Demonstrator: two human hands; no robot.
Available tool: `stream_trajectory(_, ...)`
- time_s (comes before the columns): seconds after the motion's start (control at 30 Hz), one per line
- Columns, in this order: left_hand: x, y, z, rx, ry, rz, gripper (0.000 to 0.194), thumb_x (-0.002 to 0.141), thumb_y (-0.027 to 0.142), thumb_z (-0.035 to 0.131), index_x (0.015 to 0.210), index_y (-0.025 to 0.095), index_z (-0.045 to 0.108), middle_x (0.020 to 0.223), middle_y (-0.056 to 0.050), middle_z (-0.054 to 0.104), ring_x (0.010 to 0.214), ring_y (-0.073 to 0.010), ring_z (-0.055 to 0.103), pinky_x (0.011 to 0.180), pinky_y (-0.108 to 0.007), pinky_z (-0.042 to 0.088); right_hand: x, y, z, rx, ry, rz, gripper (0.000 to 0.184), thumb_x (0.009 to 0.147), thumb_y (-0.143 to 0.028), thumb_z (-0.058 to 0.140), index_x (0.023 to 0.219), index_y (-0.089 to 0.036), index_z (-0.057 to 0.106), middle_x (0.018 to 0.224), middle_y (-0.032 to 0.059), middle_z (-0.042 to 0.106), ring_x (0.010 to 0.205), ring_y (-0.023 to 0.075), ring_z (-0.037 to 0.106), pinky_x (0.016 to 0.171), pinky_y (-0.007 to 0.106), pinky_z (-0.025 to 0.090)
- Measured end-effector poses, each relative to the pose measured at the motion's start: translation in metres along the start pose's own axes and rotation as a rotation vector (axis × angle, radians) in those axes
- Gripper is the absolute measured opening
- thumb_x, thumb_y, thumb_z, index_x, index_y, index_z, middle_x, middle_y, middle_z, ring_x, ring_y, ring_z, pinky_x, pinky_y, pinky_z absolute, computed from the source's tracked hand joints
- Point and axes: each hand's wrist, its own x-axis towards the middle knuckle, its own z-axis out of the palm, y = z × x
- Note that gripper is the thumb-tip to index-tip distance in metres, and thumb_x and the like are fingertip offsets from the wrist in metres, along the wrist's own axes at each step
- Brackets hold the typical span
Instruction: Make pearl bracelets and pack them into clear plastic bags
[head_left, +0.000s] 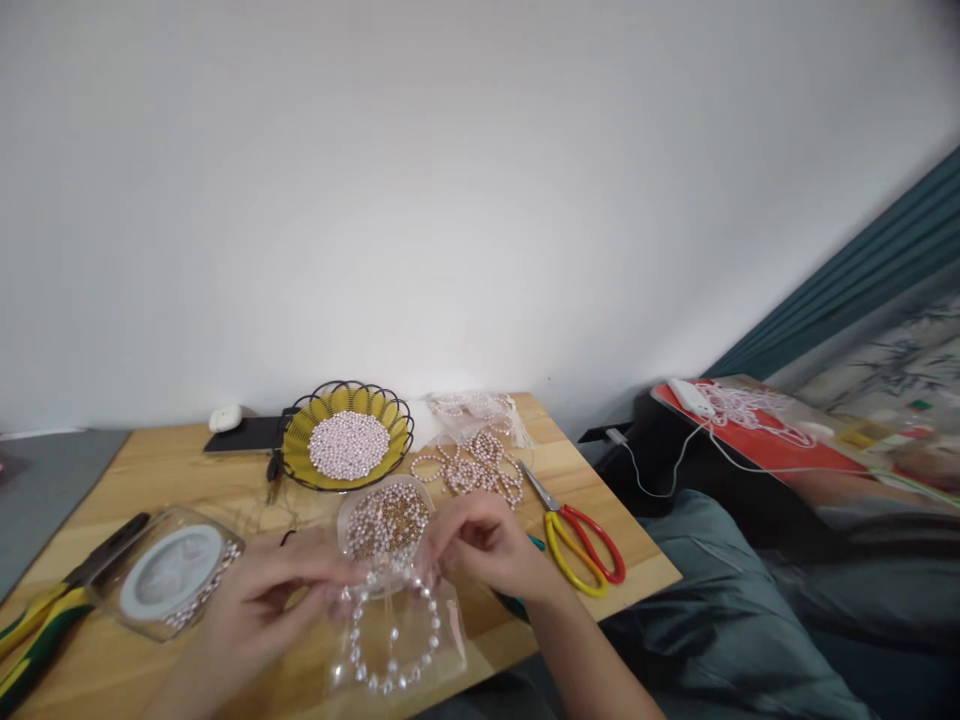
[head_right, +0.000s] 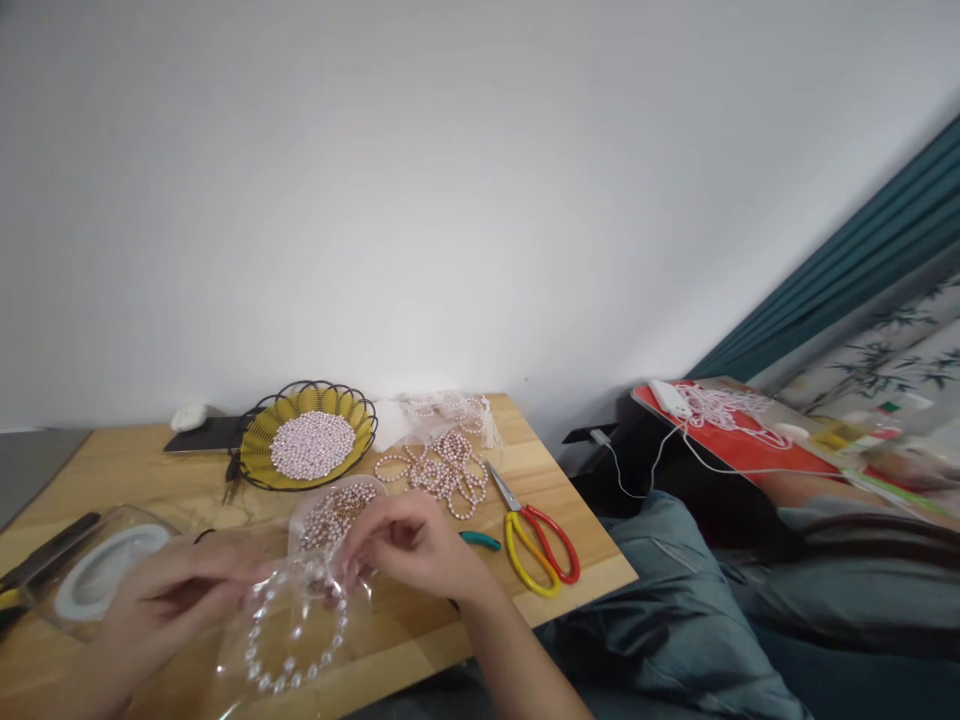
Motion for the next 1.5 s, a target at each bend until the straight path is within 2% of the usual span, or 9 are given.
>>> stream_trajectory(0.47,-0.006,0.0,-0.001,-0.005,0.018,0.081,0.031,0.086,0.008,0.059,0.095,0.032,0.077,0.072,0.003,0.08,0.059,-0.0136,0.074,0.054,-0.02,0.058,0.001,-0.018,-0.002,-0.122,-0.111,-0.071,0.029,0.081,-0.001,0.056,0.082,-0.02,0.079,0.082,0.0037,0.083,0.079,0.0148,0.08,0.068,0.021,0.062)
stream_trajectory(0.63,-0.012,0.008,0.005,-0.021,0.189,-0.22,0.016,0.088,0.027,0.067,0.076,0.03,0.076,0.068,0.0,0.078,0.062,-0.0193,0.072,0.058,-0.029,0.059,0.0,-0.028,-0.005,-0.269,-0.123,0.018,0.03,0.084,-0.007,0.055,0.086,-0.025,0.079,0.086,0.0012,0.083,0.077,0.0165,0.079,0.067,0.026,0.062)
stream_trajectory(0.7,-0.011,0.012,0.009,-0.083,0.261,-0.354,0.012,0.089,0.037,0.066,0.089,0.029,0.075,0.075,-0.002,0.079,0.068,-0.0207,0.074,0.062,-0.03,0.06,-0.001,-0.032,-0.006,-0.327,-0.136,0.009,0.034,0.082,-0.007,0.052,0.089,-0.026,0.079,0.087,0.0011,0.083,0.076,0.0167,0.079,0.068,0.027,0.062)
stream_trajectory(0.8,-0.002,0.013,0.013,-0.141,0.13,-0.467,0.028,0.087,0.043,0.067,0.111,0.029,0.073,0.075,-0.002,0.08,0.065,-0.0207,0.075,0.059,-0.027,0.06,0.0,-0.037,-0.004,-0.394,-0.17,-0.033,0.037,0.082,-0.006,0.048,0.092,-0.024,0.079,0.087,0.0024,0.083,0.078,0.0175,0.078,0.071,0.029,0.061)
stream_trajectory(0.93,0.013,0.011,0.022,0.047,0.003,-0.458,0.021,0.081,0.04,0.069,0.071,0.025,0.079,0.059,-0.001,0.077,0.052,-0.0199,0.071,0.047,-0.024,0.056,0.001,-0.031,0.006,-0.459,-0.021,0.0,0.025,0.085,-0.01,0.056,0.094,-0.022,0.077,0.083,0.0039,0.081,0.073,0.0171,0.075,0.068,0.029,0.058)
stream_trajectory(1.1,0.014,0.009,0.029,0.164,0.048,-0.445,0.026,0.081,0.041,0.065,0.068,0.024,0.08,0.067,-0.002,0.081,0.058,-0.0224,0.075,0.052,-0.025,0.059,0.002,-0.001,0.017,-0.303,0.235,0.311,0.011,0.082,-0.024,0.077,0.092,-0.02,0.078,0.078,0.0025,0.078,0.068,0.0163,0.072,0.065,0.027,0.056)
stream_trajectory(1.2,0.006,0.002,0.027,0.227,0.007,-0.454,0.037,0.085,0.045,0.064,0.056,0.023,0.073,0.052,0.001,0.071,0.047,-0.0174,0.066,0.044,-0.021,0.05,0.002,0.006,0.015,-0.233,0.225,0.383,0.015,0.084,-0.032,0.076,0.075,-0.02,0.081,0.065,0.0007,0.074,0.057,0.0128,0.063,0.057,0.026,0.049)
stream_trajectory(1.3,0.0,-0.005,0.023,0.253,0.019,-0.447,0.048,0.085,0.049,0.065,0.045,0.022,0.064,0.04,0.004,0.06,0.037,-0.0139,0.057,0.038,-0.02,0.043,0.0,0.0,0.01,-0.186,0.148,0.39,0.018,0.088,-0.036,0.072,0.083,-0.024,0.085,0.069,0.0011,0.076,0.06,0.0127,0.063,0.06,0.026,0.049)
stream_trajectory(1.5,-0.022,-0.02,-0.004,0.182,-0.011,-0.529,0.04,0.086,0.061,0.062,0.071,0.03,0.083,0.06,-0.001,0.08,0.053,-0.0229,0.075,0.046,-0.024,0.058,-0.013,-0.013,-0.017,-0.251,0.153,0.379,0.033,0.093,-0.046,0.065,0.082,-0.022,0.084,0.068,0.0011,0.075,0.057,0.0112,0.061,0.057,0.024,0.048)
